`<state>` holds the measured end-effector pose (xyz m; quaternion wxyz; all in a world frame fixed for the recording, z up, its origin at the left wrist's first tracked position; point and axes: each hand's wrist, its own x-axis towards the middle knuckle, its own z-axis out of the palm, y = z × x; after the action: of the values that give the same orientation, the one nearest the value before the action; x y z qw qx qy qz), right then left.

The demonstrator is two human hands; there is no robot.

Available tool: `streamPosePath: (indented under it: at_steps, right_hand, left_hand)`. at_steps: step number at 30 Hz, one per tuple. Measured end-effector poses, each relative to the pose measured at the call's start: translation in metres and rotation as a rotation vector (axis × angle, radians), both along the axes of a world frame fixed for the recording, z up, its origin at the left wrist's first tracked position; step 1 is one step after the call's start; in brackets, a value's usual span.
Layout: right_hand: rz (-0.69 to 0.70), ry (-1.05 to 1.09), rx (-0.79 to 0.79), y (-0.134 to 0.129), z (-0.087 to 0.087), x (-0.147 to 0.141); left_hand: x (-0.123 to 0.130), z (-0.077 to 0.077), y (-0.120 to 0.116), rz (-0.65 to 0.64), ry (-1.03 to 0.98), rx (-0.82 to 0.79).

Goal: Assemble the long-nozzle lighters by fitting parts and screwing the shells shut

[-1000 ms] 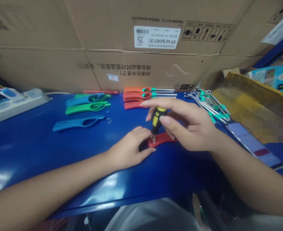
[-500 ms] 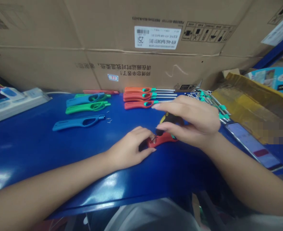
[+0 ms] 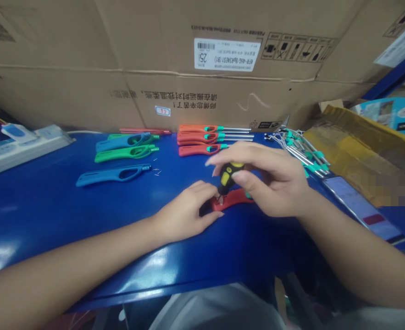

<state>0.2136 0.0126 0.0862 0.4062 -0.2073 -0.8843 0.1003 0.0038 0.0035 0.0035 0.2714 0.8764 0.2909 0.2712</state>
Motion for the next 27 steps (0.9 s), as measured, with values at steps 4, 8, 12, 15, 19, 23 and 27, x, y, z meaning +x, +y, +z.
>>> streamPosePath:
  at_steps: [4, 8, 12, 15, 19, 23, 27]
  right_hand:
    - [-0.089, -0.007, 0.176, 0.0010, 0.0005, 0.0004]
    - [0.015, 0.006, -0.043, 0.0024, -0.0008, 0.0013]
    - [-0.030, 0.029, 0.156, 0.0057, -0.0030, 0.0041]
    - [-0.011, -0.027, 0.122, 0.0067, -0.0022, 0.0049]
    - [0.014, 0.012, -0.045, 0.0072, -0.0012, 0.0044]
    - [-0.032, -0.026, 0.124, 0.0084, -0.0008, 0.0060]
    - [0.055, -0.057, -0.080, 0.0068, 0.0021, 0.0066]
  left_hand:
    - [0.0004, 0.0004, -0.0003, 0.002, -0.014, 0.009]
    - [0.0002, 0.0008, -0.0005, 0.000, 0.001, -0.004]
    - [0.0000, 0.0006, -0.0004, 0.001, -0.013, 0.024]
    - [0.0002, 0.0016, -0.0006, -0.003, -0.006, 0.007]
    - [0.0005, 0.0024, -0.0005, -0.007, 0.000, -0.004]
    - [0.0006, 0.0024, -0.0003, -0.004, -0.006, 0.000]
    - [0.0000, 0.0028, -0.0006, -0.014, 0.005, -0.030]
